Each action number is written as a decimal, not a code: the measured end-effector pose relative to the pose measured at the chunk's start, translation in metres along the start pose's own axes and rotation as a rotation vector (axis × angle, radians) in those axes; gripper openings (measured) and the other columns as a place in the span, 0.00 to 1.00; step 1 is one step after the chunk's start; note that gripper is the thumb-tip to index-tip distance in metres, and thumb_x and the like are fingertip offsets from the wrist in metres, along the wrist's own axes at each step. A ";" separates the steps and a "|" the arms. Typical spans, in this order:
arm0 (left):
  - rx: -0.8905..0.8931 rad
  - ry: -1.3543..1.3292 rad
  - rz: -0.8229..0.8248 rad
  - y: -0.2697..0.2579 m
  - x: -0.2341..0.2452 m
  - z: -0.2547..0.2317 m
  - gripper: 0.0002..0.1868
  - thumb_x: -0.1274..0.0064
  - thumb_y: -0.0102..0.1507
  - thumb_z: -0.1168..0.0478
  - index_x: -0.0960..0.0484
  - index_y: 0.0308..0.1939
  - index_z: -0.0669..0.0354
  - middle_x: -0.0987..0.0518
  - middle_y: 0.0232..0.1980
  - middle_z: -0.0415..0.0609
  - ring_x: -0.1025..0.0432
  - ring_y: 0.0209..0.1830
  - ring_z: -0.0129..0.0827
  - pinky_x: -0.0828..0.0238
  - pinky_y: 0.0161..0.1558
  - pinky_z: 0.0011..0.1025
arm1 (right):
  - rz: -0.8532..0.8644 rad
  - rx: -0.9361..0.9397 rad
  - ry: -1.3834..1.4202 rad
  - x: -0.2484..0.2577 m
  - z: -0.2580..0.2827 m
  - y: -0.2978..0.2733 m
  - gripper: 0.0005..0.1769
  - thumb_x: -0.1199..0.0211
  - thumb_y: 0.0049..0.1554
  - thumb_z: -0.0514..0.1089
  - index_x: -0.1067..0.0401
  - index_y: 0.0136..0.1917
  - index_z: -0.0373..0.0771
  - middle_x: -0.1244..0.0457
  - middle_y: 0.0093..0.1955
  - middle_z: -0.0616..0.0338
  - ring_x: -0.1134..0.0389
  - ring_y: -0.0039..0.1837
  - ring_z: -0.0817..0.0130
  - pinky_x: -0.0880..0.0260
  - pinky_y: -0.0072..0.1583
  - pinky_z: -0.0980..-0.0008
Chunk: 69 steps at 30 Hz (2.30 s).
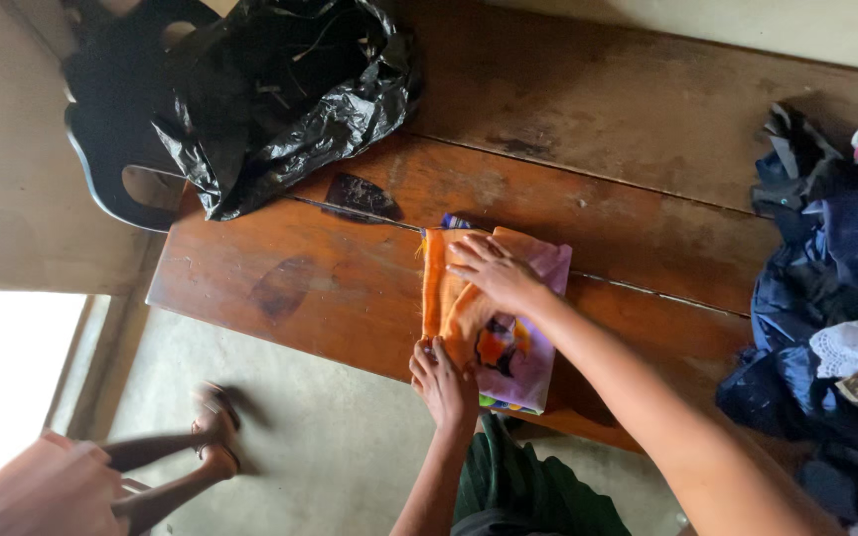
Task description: The person folds several pieces of fabric, including a patterned item, a black cloth, a blue cloth, and a brown patterned cloth, one at a time on a wooden surface and places them into a shelf.
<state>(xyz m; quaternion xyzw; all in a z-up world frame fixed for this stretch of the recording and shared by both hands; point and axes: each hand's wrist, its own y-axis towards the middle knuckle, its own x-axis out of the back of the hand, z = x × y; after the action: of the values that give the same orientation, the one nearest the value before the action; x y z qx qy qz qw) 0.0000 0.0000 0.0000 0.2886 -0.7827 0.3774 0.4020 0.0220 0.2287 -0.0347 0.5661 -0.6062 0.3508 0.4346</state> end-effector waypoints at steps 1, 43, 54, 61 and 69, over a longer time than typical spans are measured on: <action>0.003 -0.005 0.002 0.006 -0.004 0.004 0.47 0.35 0.54 0.55 0.43 0.74 0.52 0.48 0.78 0.55 0.53 0.78 0.54 0.52 0.72 0.52 | 0.003 0.005 -0.002 0.019 -0.012 0.001 0.48 0.29 0.51 0.53 0.49 0.79 0.67 0.63 0.87 0.63 0.69 0.85 0.55 0.60 0.76 0.50; -0.767 0.073 -0.321 0.146 0.029 -0.009 0.25 0.46 0.54 0.71 0.22 0.57 0.59 0.29 0.66 0.56 0.40 0.74 0.52 0.49 0.74 0.52 | -0.085 -0.387 0.483 0.100 0.058 -0.136 0.32 0.36 0.45 0.38 0.29 0.65 0.35 0.36 0.69 0.43 0.33 0.69 0.48 0.32 0.68 0.56; 0.148 -0.688 -0.143 0.040 -0.022 -0.049 0.35 0.37 0.59 0.44 0.29 0.57 0.68 0.28 0.58 0.66 0.31 0.60 0.58 0.34 0.62 0.47 | -0.302 -0.842 0.693 0.037 -0.020 -0.121 0.37 0.31 0.58 0.52 0.41 0.71 0.31 0.39 0.66 0.38 0.36 0.66 0.39 0.34 0.66 0.48; 0.149 -0.478 -0.249 0.067 -0.018 -0.071 0.29 0.34 0.55 0.49 0.26 0.47 0.69 0.26 0.48 0.62 0.30 0.51 0.58 0.32 0.53 0.51 | -0.075 -0.909 0.661 0.044 -0.006 -0.122 0.54 0.22 0.42 0.47 0.44 0.74 0.26 0.43 0.68 0.29 0.37 0.64 0.36 0.35 0.61 0.45; 0.238 -1.515 0.143 0.080 -0.042 -0.004 0.11 0.46 0.62 0.68 0.21 0.45 0.74 0.19 0.39 0.55 0.24 0.31 0.35 0.27 0.32 0.32 | -0.390 -0.674 1.010 0.121 0.060 -0.097 0.34 0.29 0.48 0.38 0.37 0.66 0.36 0.37 0.64 0.44 0.38 0.70 0.40 0.38 0.70 0.51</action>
<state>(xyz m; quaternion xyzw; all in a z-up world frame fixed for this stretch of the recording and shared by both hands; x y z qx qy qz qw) -0.0367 0.0535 -0.0626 0.4583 -0.8152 0.1834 -0.3030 0.1122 0.1167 0.0477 0.2632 -0.2894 0.2789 0.8770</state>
